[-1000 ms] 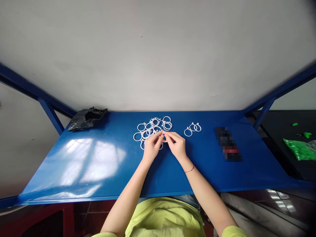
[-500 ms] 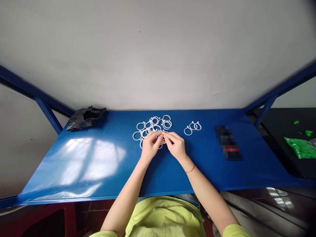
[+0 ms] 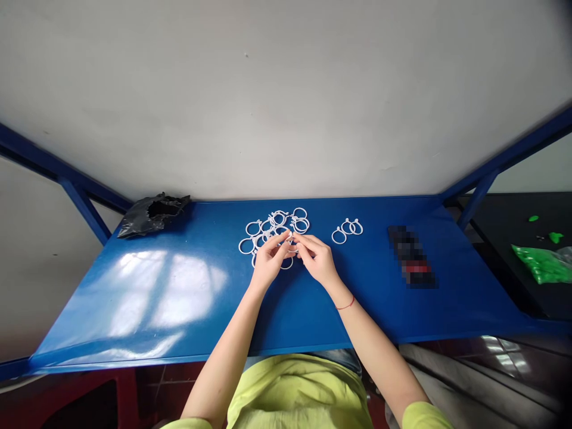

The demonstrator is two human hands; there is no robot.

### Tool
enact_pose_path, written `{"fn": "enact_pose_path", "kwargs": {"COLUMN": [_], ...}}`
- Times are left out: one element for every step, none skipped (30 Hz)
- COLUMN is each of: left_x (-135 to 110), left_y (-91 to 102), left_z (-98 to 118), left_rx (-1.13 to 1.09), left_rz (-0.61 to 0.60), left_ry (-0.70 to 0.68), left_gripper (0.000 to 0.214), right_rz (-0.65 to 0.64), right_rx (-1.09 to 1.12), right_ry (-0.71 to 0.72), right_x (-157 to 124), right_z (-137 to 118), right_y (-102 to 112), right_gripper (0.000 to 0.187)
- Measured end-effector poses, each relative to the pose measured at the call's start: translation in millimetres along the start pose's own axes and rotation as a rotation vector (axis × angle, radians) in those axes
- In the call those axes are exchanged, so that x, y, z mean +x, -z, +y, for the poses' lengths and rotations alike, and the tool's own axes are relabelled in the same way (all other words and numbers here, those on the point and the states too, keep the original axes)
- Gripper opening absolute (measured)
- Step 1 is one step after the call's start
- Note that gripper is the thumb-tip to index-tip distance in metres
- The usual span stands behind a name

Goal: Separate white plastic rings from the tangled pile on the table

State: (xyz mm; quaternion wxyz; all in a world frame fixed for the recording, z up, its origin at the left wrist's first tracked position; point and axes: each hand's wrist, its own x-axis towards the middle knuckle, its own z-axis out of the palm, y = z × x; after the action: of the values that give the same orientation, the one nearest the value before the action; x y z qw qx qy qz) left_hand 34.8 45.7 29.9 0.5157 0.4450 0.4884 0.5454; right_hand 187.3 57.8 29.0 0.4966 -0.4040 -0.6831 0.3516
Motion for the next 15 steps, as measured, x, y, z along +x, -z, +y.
{"fn": "enact_pose_path", "kwargs": {"left_x": [1, 1, 1, 1, 1, 1, 1, 1, 0, 0, -1, -1, -2, -2, -2], "left_y": [-0.4, -0.9, -1.4, -1.8, -2.1, -2.1, -2.0, -1.7, -1.3, -0.9, -0.5, -0.3, -0.2, -0.4, -0.7], "left_z": [0, 0, 1, 1, 1, 0, -1, -2, -4, -6, -8, -10, -11, -12, -12], "left_rx": [-0.023, -0.037, -0.042, -0.041, -0.035, -0.028, -0.020, -0.009, 0.005, 0.023, 0.042, 0.064, 0.091, 0.127, 0.175], "left_rz": [0.010, 0.019, 0.025, 0.030, 0.037, 0.041, 0.045, 0.049, 0.052, 0.052, 0.049, 0.043, 0.035, 0.025, 0.013], "left_ry": [0.021, 0.036, 0.044, 0.047, 0.045, 0.039, 0.030, 0.019, 0.007, -0.005, -0.018, -0.031, -0.046, -0.063, -0.082], "left_gripper": [0.052, 0.052, 0.052, 0.051, 0.049, 0.047, 0.045, 0.044, 0.043, 0.042, 0.042, 0.041, 0.041, 0.040, 0.040], "right_rz": [0.007, 0.017, 0.029, 0.040, 0.052, 0.063, 0.072, 0.077, 0.083, 0.088, 0.092, 0.094, 0.096, 0.095, 0.095], "right_rx": [0.039, 0.074, 0.105, 0.129, 0.147, 0.159, 0.166, 0.165, 0.158, 0.147, 0.137, 0.131, 0.132, 0.139, 0.146], "right_ry": [-0.048, -0.092, -0.131, -0.159, -0.175, -0.181, -0.178, -0.173, -0.168, -0.166, -0.168, -0.176, -0.188, -0.201, -0.214], "right_x": [0, 0, 0, -1, -1, -1, -2, -2, -3, -4, -5, -5, -6, -5, -4], "right_z": [1, 2, 3, 3, 3, 3, 3, 3, 3, 3, 4, 5, 6, 7, 9], "right_y": [0, -1, -1, -2, -2, -2, -3, -3, -3, -4, -4, -5, -6, -6, -6], "right_gripper": [0.033, 0.033, 0.034, 0.035, 0.035, 0.034, 0.032, 0.030, 0.029, 0.028, 0.028, 0.028, 0.028, 0.029, 0.029]}}
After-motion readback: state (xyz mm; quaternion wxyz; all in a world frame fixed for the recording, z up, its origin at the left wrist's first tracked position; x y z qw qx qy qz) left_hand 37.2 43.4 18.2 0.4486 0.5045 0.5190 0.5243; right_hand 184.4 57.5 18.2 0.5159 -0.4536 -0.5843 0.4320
